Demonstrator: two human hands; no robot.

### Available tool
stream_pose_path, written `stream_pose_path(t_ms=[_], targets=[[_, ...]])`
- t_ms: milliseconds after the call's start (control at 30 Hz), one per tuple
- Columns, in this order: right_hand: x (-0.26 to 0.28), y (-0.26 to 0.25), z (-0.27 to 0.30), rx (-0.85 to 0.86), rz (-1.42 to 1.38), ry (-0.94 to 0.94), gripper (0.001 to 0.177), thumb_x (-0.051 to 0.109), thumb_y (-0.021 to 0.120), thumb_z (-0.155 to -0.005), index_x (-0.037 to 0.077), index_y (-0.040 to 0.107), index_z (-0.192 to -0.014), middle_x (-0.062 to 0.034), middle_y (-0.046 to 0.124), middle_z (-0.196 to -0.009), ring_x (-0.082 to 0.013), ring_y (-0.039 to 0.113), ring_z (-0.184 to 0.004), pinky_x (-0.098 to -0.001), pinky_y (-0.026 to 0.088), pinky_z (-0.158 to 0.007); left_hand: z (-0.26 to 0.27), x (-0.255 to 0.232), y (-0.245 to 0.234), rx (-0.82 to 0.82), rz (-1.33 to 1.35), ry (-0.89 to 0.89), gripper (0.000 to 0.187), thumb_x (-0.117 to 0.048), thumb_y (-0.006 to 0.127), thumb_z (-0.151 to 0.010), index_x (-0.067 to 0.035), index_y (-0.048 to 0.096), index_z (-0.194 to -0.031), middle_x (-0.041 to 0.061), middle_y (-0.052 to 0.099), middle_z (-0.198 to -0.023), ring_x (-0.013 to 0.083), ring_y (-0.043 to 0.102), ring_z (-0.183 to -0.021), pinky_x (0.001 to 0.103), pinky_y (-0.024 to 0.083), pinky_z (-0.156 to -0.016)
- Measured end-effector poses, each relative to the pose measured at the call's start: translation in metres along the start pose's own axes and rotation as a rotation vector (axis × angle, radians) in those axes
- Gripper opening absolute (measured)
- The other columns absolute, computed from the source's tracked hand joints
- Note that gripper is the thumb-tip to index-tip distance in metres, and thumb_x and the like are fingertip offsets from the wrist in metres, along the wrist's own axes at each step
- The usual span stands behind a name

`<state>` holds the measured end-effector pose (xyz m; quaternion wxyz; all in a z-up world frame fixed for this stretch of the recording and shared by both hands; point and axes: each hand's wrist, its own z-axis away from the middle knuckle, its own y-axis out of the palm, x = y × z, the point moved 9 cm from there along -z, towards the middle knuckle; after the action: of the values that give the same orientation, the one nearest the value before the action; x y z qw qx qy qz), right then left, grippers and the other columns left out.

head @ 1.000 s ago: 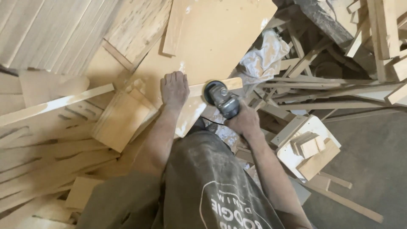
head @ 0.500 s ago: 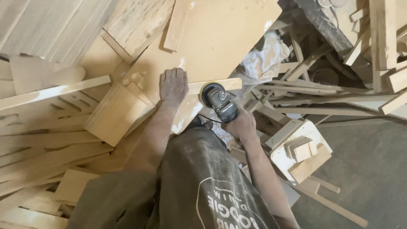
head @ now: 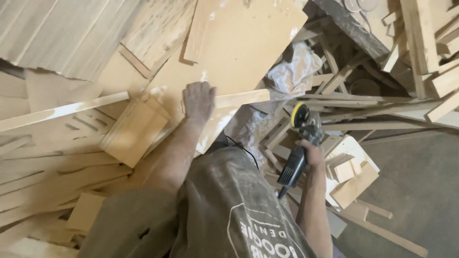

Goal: Using a handheld power sander to smooth the surfaces and edges of small wooden slats in a workshop environment.

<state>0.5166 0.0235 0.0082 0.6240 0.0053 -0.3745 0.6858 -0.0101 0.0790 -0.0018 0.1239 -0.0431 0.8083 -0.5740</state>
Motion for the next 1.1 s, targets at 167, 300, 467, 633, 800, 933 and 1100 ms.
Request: stream_pose_path(t_ms=[167,300,467,633,800,933,1100], targets=[[-0.026,0.027,0.035,0.143,-0.23,-0.072,0.047,0.025,0.091,-0.076,0.005,0.07,-0.112,-0.0085,0.062,-0.086,-0.0269,0.071,-0.077,-0.046,0.056,-0.067,-0.003,-0.064,-0.04,0.546,0.198,-0.026,0.073,-0.066,0.071,-0.095,-0.012,0.068,-0.144,0.019,0.069,-0.141,0.0441,0.059,-0.139,0.061,0.047,-0.114],[-0.034,0.014,-0.028,0.11,-0.212,-0.246,0.042,0.022,0.099,-0.077,0.005,0.072,-0.105,-0.0112,0.067,-0.086,-0.0275,0.072,-0.076,-0.0526,0.055,-0.067,0.019,-0.071,-0.001,0.452,0.057,0.183,0.067,-0.074,0.058,-0.103,-0.017,0.058,-0.139,0.007,0.056,-0.128,0.0313,0.052,-0.13,0.049,0.041,-0.111],[-0.009,0.012,-0.038,0.105,-0.142,-0.321,0.051,0.034,0.097,-0.083,0.003,0.076,-0.117,-0.0134,0.071,-0.095,-0.027,0.072,-0.088,-0.0523,0.056,-0.073,0.059,0.027,-0.09,0.425,0.044,-0.076,0.069,-0.072,0.061,-0.104,-0.013,0.062,-0.139,0.013,0.06,-0.131,0.0376,0.056,-0.131,0.052,0.044,-0.105],[0.022,0.026,0.025,0.201,-0.421,-0.221,0.018,0.02,0.082,-0.086,0.011,0.071,-0.099,0.0012,0.072,-0.086,-0.0135,0.071,-0.071,-0.0276,0.061,-0.065,0.122,0.166,-0.172,0.492,0.294,-0.67,0.065,-0.062,0.076,-0.102,-0.007,0.069,-0.136,0.02,0.065,-0.132,0.0402,0.064,-0.119,0.055,0.051,-0.104],[0.021,0.058,0.004,0.533,-0.44,-0.304,0.018,0.023,0.074,-0.091,0.009,0.074,-0.101,-0.0037,0.077,-0.091,-0.018,0.075,-0.078,-0.0298,0.062,-0.079,0.132,0.216,-0.15,0.124,0.11,-0.552,0.055,-0.062,0.06,-0.105,-0.013,0.07,-0.127,0.016,0.067,-0.137,0.0434,0.056,-0.131,0.06,0.041,-0.108],[0.007,0.045,0.023,0.249,-0.502,-0.209,0.016,0.015,0.08,-0.087,0.011,0.07,-0.1,-0.0003,0.072,-0.083,-0.0141,0.07,-0.068,-0.0295,0.06,-0.064,-0.007,0.096,-0.227,-0.384,0.028,0.11,0.022,-0.016,0.068,-0.114,-0.007,0.057,-0.096,0.018,0.067,-0.103,0.041,0.064,-0.096,0.062,0.048,-0.083],[0.006,0.022,0.061,0.124,-0.366,-0.262,0.026,0.015,0.085,-0.081,0.006,0.074,-0.102,-0.0035,0.069,-0.083,-0.0164,0.065,-0.069,-0.0323,0.052,-0.06,-0.148,0.052,-0.053,0.183,0.197,-0.307,0.078,-0.071,0.069,-0.102,-0.005,0.064,-0.143,0.02,0.067,-0.136,0.0425,0.062,-0.127,0.057,0.048,-0.109]])
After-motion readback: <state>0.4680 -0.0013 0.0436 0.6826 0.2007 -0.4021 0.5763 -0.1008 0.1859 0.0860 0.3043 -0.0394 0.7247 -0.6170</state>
